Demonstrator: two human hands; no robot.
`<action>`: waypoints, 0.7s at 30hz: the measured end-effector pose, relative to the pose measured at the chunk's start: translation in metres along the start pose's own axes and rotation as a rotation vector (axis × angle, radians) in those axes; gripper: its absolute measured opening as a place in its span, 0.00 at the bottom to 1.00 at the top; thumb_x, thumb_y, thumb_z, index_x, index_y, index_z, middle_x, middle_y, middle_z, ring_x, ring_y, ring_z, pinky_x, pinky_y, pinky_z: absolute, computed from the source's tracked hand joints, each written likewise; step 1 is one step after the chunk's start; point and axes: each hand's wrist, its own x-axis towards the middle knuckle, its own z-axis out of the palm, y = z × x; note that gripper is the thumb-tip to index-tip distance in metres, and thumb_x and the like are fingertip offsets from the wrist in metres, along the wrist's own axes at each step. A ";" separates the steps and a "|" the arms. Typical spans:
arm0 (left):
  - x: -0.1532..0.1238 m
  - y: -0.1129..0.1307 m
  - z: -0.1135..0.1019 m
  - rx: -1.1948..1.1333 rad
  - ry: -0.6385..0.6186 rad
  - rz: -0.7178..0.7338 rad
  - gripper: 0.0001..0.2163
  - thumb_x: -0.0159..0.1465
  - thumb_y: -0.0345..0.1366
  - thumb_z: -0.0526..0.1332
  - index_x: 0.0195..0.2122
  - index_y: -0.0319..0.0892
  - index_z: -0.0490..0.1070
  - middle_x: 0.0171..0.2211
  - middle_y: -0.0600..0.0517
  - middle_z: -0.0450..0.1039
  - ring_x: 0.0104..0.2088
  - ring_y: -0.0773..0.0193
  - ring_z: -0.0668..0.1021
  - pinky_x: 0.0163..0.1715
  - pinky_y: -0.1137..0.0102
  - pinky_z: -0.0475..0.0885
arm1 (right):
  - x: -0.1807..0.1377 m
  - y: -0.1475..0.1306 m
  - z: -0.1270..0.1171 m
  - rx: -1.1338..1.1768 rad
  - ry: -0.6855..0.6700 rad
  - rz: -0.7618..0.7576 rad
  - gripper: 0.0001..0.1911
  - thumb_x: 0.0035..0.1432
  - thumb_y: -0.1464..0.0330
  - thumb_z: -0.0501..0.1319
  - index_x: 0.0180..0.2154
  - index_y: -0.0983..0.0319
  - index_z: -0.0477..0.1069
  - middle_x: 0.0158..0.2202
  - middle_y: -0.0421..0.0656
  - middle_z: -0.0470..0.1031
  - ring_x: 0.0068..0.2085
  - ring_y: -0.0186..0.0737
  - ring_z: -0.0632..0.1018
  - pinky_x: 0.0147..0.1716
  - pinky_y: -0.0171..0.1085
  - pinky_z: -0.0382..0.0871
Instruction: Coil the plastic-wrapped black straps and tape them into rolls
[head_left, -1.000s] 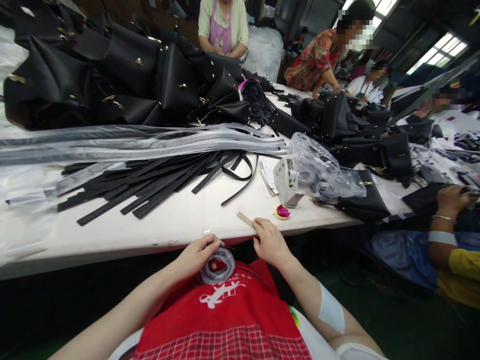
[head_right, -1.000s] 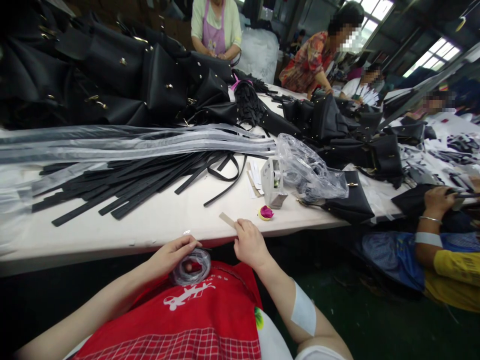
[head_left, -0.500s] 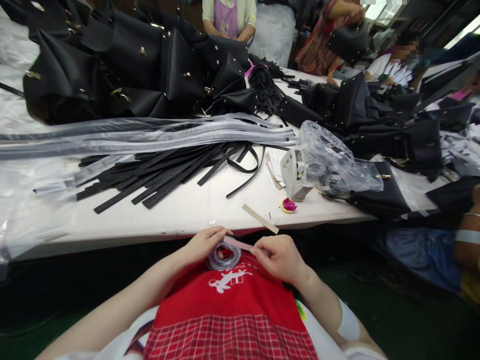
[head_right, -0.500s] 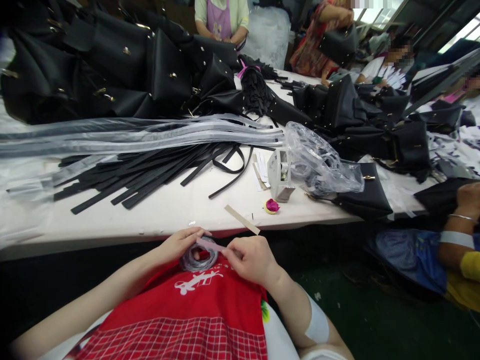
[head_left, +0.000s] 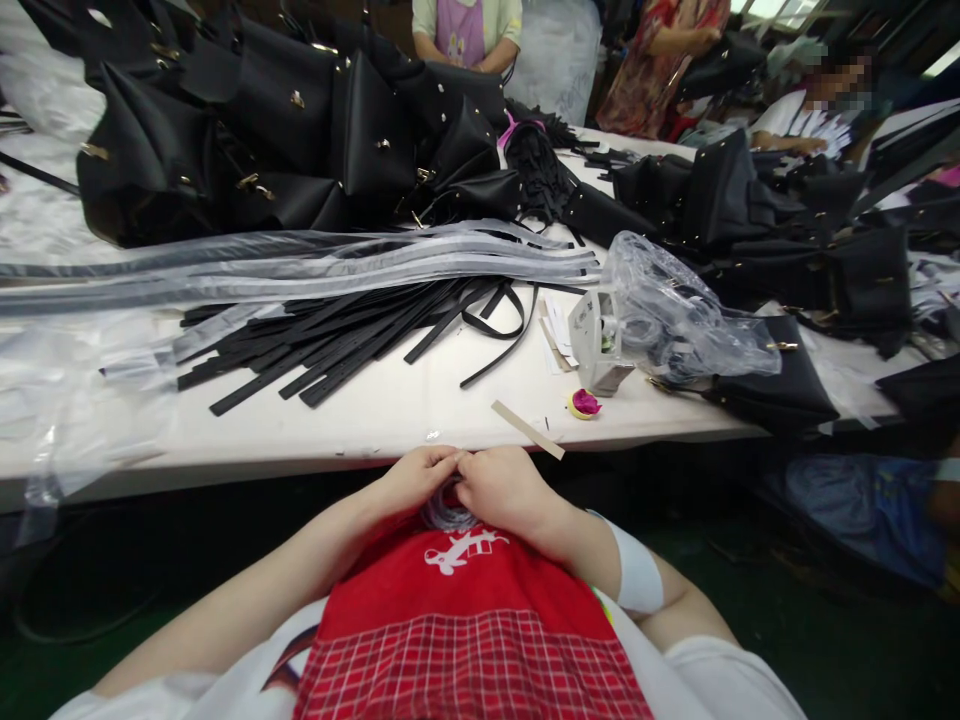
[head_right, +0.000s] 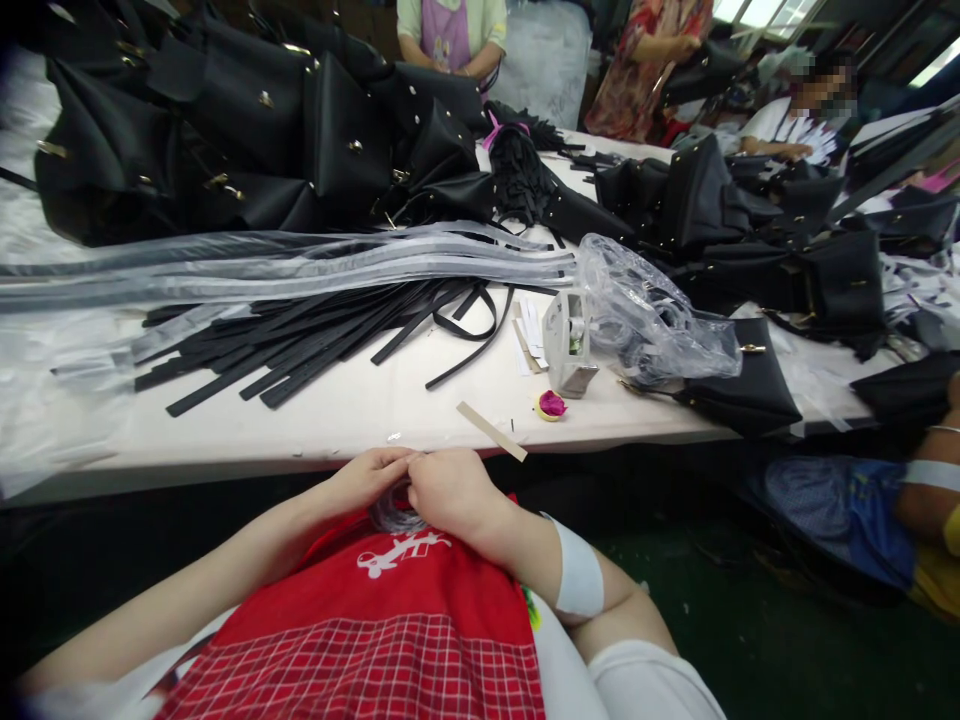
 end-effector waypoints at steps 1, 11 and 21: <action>0.000 0.000 -0.001 -0.011 -0.009 -0.004 0.21 0.61 0.51 0.56 0.34 0.38 0.78 0.31 0.49 0.79 0.33 0.58 0.77 0.38 0.68 0.71 | 0.000 0.004 -0.002 0.056 0.005 0.011 0.12 0.58 0.63 0.60 0.38 0.63 0.77 0.33 0.48 0.80 0.34 0.43 0.78 0.32 0.36 0.63; -0.010 0.011 0.004 0.089 -0.019 0.112 0.19 0.64 0.48 0.54 0.31 0.38 0.76 0.31 0.49 0.77 0.34 0.58 0.76 0.38 0.68 0.69 | 0.003 0.037 0.025 0.808 0.201 0.124 0.06 0.56 0.67 0.63 0.31 0.63 0.75 0.28 0.39 0.77 0.29 0.32 0.74 0.28 0.29 0.63; -0.022 0.014 0.010 0.233 0.049 0.316 0.12 0.65 0.41 0.56 0.41 0.44 0.77 0.40 0.48 0.76 0.42 0.58 0.76 0.48 0.67 0.68 | 0.013 0.039 0.067 1.436 0.010 0.306 0.17 0.54 0.58 0.61 0.23 0.65 0.71 0.22 0.39 0.71 0.24 0.32 0.69 0.27 0.32 0.63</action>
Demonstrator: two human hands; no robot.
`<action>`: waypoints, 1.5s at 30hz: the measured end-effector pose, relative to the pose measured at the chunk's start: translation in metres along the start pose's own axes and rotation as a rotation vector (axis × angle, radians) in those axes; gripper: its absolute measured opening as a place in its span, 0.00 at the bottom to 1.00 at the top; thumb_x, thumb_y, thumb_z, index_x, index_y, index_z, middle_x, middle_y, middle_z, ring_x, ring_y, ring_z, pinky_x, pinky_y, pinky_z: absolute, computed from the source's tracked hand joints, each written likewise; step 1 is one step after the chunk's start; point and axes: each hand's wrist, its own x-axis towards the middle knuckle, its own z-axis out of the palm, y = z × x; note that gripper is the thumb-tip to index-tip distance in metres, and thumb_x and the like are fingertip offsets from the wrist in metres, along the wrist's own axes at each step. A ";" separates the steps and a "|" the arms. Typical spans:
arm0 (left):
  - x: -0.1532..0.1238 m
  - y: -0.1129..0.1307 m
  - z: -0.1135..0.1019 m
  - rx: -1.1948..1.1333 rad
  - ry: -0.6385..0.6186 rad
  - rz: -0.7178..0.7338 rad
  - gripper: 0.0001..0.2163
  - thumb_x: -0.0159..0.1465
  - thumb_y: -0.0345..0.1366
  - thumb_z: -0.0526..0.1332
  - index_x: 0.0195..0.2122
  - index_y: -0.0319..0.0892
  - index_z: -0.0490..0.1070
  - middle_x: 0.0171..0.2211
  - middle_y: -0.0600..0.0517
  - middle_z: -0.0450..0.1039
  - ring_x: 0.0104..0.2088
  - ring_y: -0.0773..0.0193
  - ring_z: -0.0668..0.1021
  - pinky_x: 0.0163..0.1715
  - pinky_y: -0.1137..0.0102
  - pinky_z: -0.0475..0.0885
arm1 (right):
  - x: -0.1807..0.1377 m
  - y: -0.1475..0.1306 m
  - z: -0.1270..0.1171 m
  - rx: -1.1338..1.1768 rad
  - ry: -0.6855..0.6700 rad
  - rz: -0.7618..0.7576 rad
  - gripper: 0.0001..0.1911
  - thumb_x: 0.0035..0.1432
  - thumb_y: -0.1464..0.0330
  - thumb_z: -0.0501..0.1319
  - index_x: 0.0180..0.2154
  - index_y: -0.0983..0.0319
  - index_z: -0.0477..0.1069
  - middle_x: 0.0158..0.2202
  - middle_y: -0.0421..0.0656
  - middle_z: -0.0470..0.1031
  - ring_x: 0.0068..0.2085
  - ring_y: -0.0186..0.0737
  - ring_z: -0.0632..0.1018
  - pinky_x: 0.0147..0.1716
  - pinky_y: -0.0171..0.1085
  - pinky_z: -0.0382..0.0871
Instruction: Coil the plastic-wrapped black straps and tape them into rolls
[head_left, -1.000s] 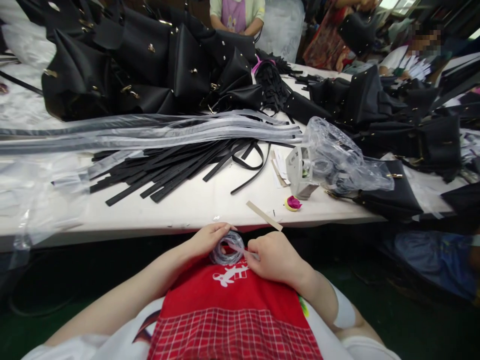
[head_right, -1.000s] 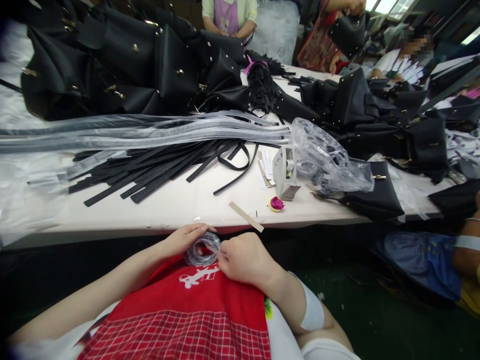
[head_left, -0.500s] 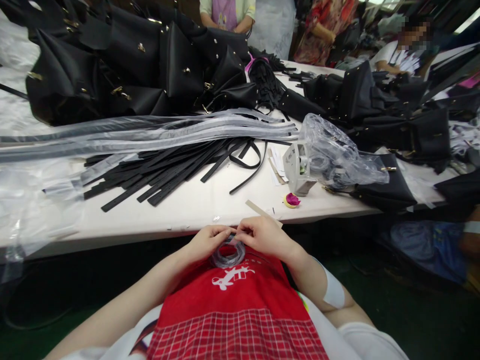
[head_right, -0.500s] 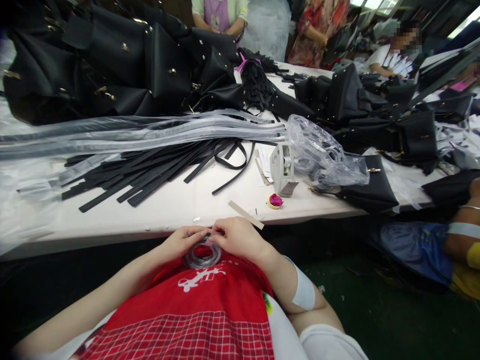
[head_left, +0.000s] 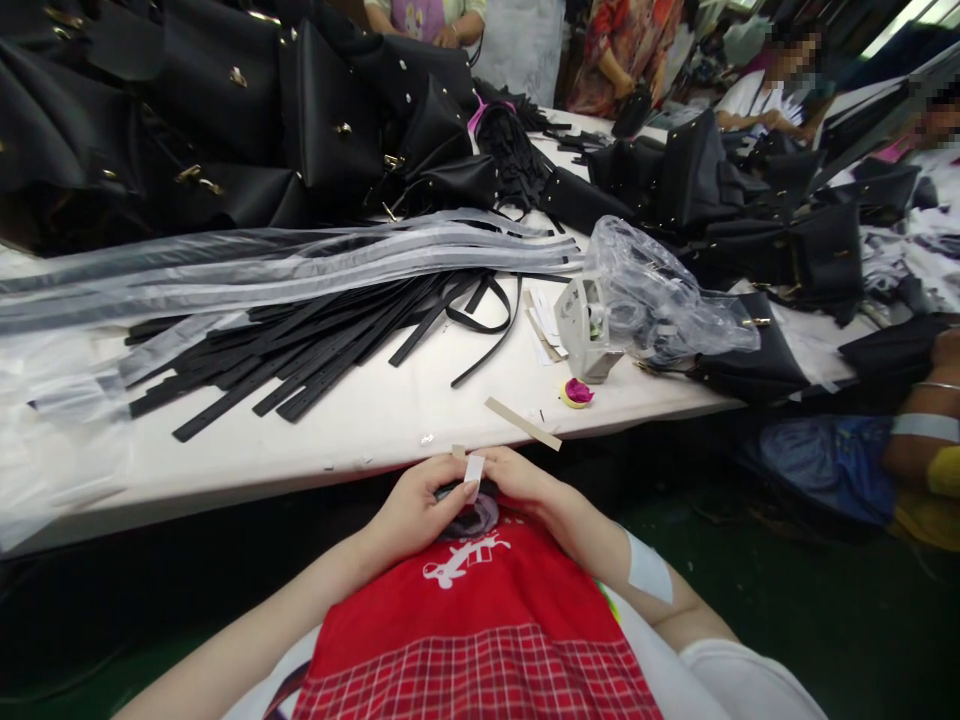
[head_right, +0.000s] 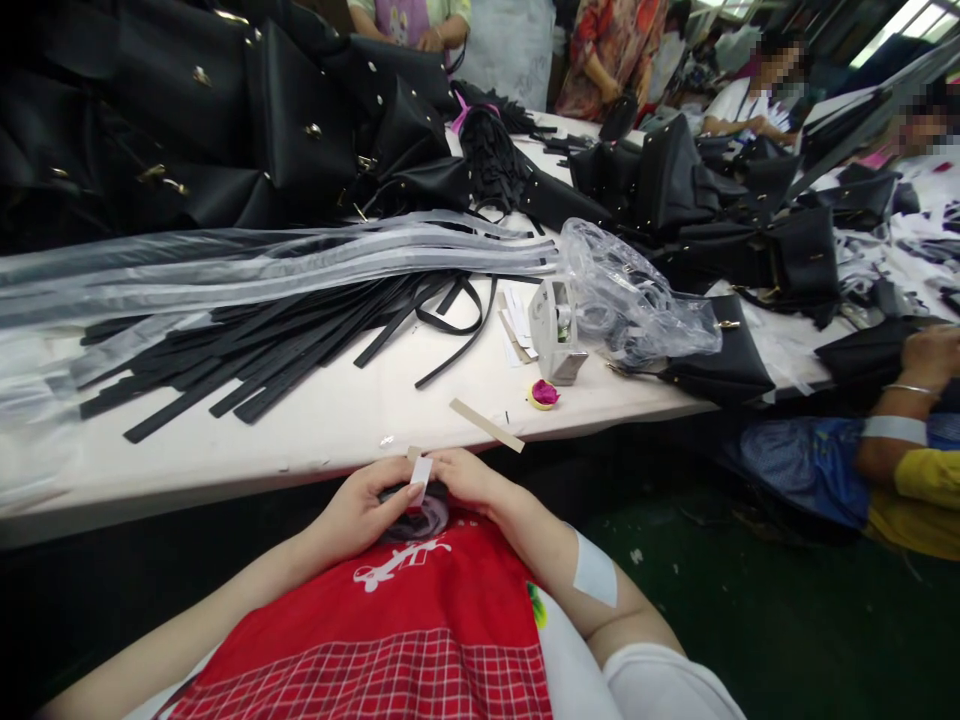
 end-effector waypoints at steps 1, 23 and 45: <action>-0.002 0.001 0.000 0.022 0.010 0.021 0.12 0.65 0.40 0.56 0.40 0.44 0.78 0.40 0.48 0.75 0.43 0.58 0.75 0.48 0.67 0.68 | 0.001 0.001 0.004 0.060 0.020 0.003 0.15 0.52 0.59 0.62 0.24 0.65 0.71 0.22 0.38 0.71 0.24 0.31 0.68 0.27 0.31 0.63; 0.007 0.007 0.011 0.003 0.177 -0.146 0.10 0.60 0.43 0.60 0.37 0.42 0.66 0.34 0.50 0.75 0.36 0.59 0.77 0.40 0.64 0.70 | -0.016 -0.041 -0.025 -0.236 -0.152 -0.160 0.07 0.52 0.67 0.63 0.31 0.65 0.74 0.27 0.40 0.74 0.29 0.34 0.73 0.32 0.33 0.68; 0.022 0.003 -0.012 -0.885 -0.090 -0.461 0.17 0.51 0.45 0.71 0.37 0.42 0.73 0.31 0.50 0.79 0.32 0.61 0.79 0.33 0.71 0.71 | -0.053 -0.065 -0.044 -1.036 0.264 -0.774 0.21 0.58 0.68 0.58 0.55 0.60 0.68 0.51 0.48 0.74 0.51 0.42 0.73 0.53 0.41 0.68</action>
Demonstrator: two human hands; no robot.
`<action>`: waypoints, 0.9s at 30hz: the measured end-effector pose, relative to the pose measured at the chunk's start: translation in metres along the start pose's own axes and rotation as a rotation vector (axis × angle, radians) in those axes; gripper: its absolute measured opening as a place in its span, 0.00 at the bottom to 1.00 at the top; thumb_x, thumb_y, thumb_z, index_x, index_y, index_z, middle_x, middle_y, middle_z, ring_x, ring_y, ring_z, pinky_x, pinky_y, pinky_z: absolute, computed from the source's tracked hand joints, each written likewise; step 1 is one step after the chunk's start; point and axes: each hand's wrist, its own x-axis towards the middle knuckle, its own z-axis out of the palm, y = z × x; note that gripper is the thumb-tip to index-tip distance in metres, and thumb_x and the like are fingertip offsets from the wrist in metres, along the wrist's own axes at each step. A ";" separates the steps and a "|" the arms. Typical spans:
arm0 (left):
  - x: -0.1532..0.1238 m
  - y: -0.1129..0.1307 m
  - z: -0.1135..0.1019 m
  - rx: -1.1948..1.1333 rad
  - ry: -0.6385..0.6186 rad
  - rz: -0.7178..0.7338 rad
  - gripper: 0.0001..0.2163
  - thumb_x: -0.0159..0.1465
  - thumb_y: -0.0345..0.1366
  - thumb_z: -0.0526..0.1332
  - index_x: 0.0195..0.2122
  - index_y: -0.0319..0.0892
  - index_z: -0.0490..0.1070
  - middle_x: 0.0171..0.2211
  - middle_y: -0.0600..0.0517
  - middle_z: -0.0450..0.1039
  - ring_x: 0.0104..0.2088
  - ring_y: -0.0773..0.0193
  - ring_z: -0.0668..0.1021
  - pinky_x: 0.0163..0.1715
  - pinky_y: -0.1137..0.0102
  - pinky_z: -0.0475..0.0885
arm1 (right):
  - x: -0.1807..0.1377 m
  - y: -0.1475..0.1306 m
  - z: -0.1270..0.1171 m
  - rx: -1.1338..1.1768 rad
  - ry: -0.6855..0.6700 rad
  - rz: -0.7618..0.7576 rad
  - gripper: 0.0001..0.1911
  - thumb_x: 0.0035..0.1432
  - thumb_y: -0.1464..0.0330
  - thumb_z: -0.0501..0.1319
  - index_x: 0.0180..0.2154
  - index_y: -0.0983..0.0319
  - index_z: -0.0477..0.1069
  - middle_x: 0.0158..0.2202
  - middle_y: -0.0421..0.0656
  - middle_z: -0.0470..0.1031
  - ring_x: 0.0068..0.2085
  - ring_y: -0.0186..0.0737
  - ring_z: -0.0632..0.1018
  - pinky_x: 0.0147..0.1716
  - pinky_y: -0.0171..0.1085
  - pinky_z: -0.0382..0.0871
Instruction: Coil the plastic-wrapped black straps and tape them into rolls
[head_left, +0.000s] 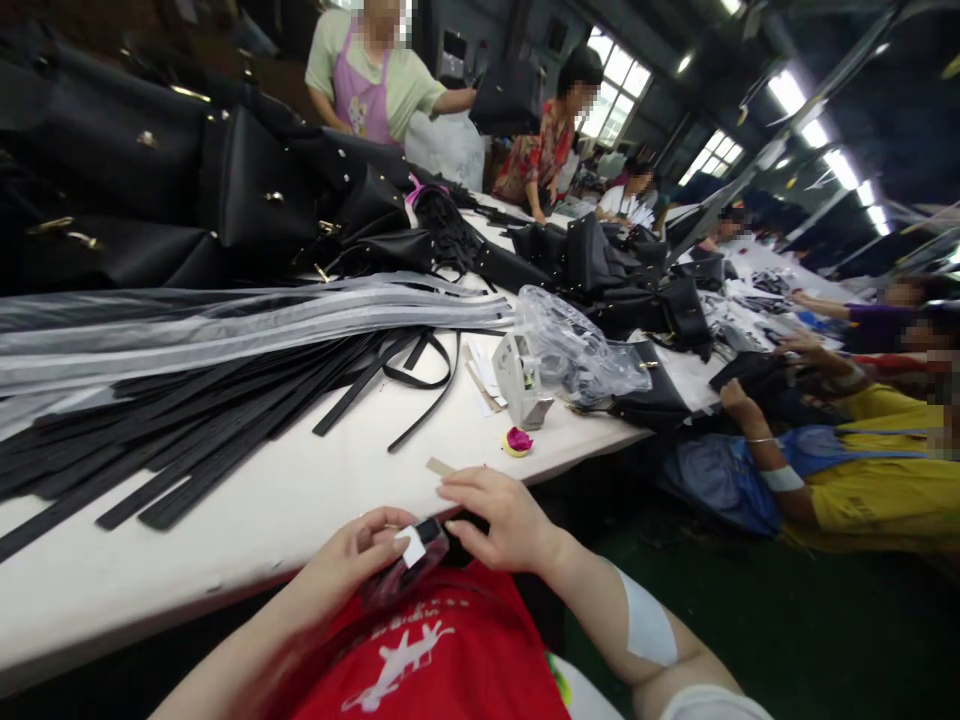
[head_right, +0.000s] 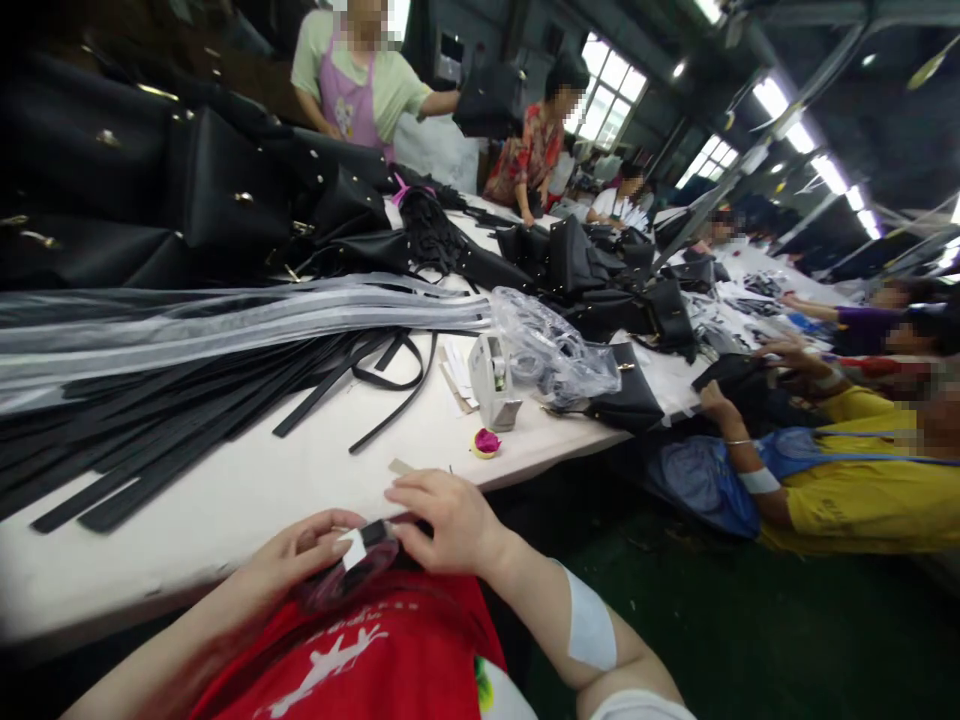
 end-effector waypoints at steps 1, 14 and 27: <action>0.000 -0.002 -0.001 0.009 0.000 0.004 0.18 0.51 0.46 0.71 0.38 0.42 0.73 0.31 0.49 0.79 0.32 0.60 0.79 0.32 0.71 0.70 | 0.002 0.016 -0.013 -0.050 0.121 0.083 0.19 0.59 0.67 0.58 0.52 0.60 0.70 0.49 0.48 0.75 0.50 0.43 0.74 0.53 0.42 0.67; 0.006 -0.022 0.015 0.084 0.018 0.084 0.21 0.49 0.52 0.70 0.34 0.40 0.74 0.29 0.48 0.78 0.29 0.63 0.76 0.30 0.72 0.68 | 0.025 0.172 -0.065 0.125 0.573 0.796 0.17 0.53 0.59 0.57 0.27 0.65 0.77 0.29 0.47 0.80 0.34 0.42 0.78 0.37 0.37 0.70; 0.006 -0.003 0.022 0.081 0.082 0.114 0.21 0.51 0.51 0.69 0.39 0.43 0.70 0.32 0.48 0.79 0.32 0.59 0.79 0.32 0.69 0.71 | -0.028 0.163 -0.045 0.286 0.591 0.944 0.20 0.51 0.53 0.59 0.28 0.65 0.72 0.23 0.44 0.75 0.24 0.37 0.76 0.25 0.34 0.68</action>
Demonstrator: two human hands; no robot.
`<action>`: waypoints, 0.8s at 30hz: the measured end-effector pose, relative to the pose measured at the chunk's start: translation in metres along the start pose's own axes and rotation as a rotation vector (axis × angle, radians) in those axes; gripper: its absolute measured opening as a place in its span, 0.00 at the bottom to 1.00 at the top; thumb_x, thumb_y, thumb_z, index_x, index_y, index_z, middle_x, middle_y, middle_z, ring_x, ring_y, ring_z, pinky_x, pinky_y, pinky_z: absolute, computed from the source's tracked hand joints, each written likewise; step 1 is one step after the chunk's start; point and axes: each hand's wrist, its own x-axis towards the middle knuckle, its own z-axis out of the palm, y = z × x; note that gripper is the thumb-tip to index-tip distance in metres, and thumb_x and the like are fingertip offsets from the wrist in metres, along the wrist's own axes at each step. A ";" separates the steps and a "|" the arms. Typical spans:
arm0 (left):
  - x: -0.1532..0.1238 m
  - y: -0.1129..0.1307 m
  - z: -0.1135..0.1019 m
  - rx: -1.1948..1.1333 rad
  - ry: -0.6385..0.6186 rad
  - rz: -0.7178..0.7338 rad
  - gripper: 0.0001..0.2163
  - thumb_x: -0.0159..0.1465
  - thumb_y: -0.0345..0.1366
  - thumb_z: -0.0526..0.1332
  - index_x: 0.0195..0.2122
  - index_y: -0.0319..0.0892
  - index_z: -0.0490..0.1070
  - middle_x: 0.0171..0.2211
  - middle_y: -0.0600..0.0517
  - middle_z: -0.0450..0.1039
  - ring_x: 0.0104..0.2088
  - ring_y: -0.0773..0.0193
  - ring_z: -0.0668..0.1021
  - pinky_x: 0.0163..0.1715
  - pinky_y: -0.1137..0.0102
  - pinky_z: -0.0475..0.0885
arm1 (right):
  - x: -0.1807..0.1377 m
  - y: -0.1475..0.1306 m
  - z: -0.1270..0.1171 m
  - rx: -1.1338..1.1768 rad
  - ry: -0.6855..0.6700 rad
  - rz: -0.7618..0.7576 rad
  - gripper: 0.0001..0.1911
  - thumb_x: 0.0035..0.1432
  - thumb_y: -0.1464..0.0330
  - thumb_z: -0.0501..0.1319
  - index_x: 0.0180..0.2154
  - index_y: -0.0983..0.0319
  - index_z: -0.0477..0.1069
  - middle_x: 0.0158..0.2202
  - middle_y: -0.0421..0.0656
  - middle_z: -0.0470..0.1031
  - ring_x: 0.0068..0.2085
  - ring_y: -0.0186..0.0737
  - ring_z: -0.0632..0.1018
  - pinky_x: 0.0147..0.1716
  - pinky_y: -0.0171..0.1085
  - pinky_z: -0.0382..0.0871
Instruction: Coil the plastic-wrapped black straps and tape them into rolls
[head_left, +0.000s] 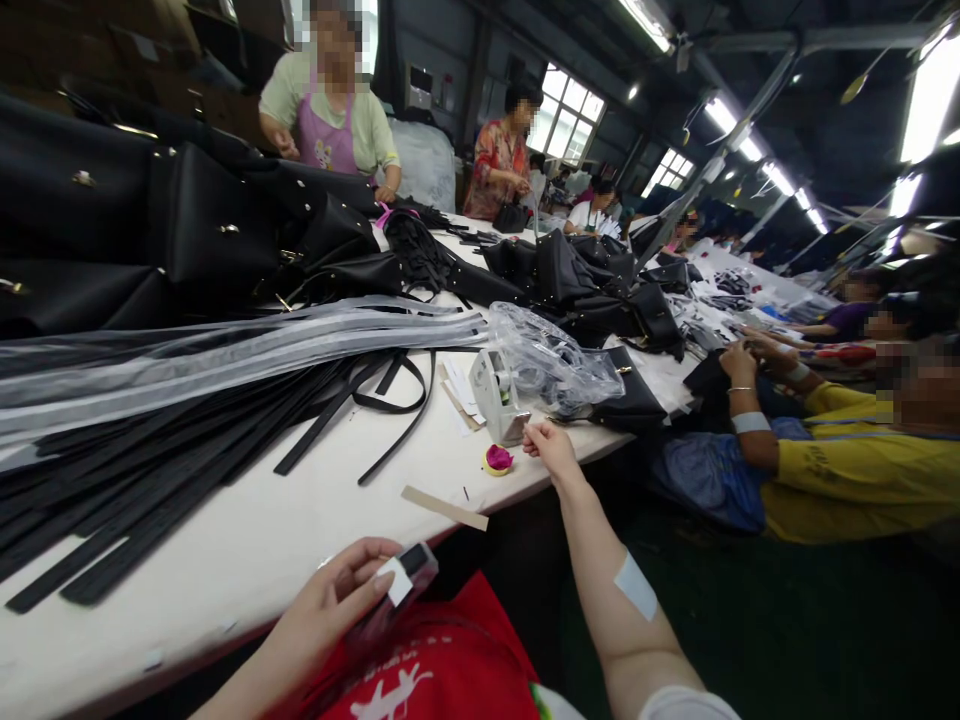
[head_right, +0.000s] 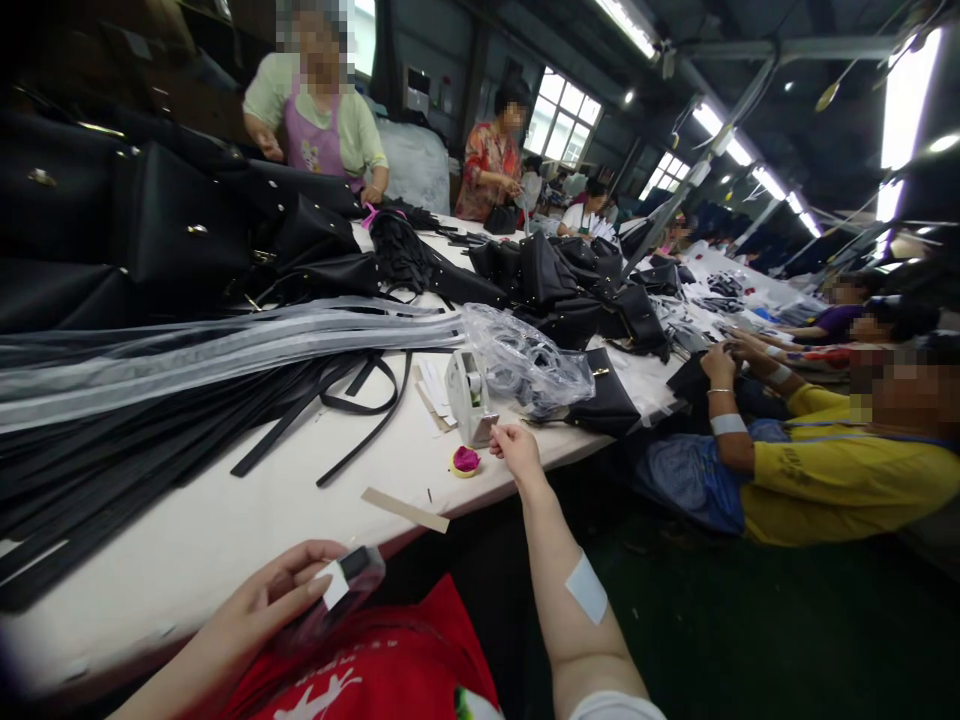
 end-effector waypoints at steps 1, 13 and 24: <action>0.002 0.001 0.000 0.008 0.016 0.021 0.21 0.52 0.51 0.69 0.40 0.43 0.70 0.32 0.49 0.78 0.31 0.60 0.78 0.30 0.70 0.70 | 0.001 0.001 -0.002 0.002 -0.001 0.021 0.20 0.49 0.53 0.60 0.27 0.65 0.71 0.22 0.44 0.75 0.23 0.36 0.75 0.24 0.34 0.68; 0.019 0.009 0.003 0.228 0.260 0.311 0.17 0.57 0.43 0.64 0.44 0.42 0.66 0.39 0.49 0.75 0.41 0.59 0.77 0.41 0.66 0.71 | -0.134 -0.079 0.059 0.288 -0.659 0.007 0.17 0.53 0.55 0.63 0.31 0.65 0.74 0.21 0.40 0.74 0.20 0.31 0.72 0.22 0.31 0.69; 0.014 0.003 -0.001 0.364 0.334 0.382 0.14 0.59 0.44 0.63 0.42 0.42 0.70 0.39 0.48 0.78 0.40 0.58 0.78 0.44 0.65 0.71 | -0.146 -0.083 0.097 0.206 -0.844 0.083 0.17 0.52 0.55 0.64 0.28 0.65 0.73 0.19 0.38 0.73 0.17 0.27 0.69 0.17 0.27 0.62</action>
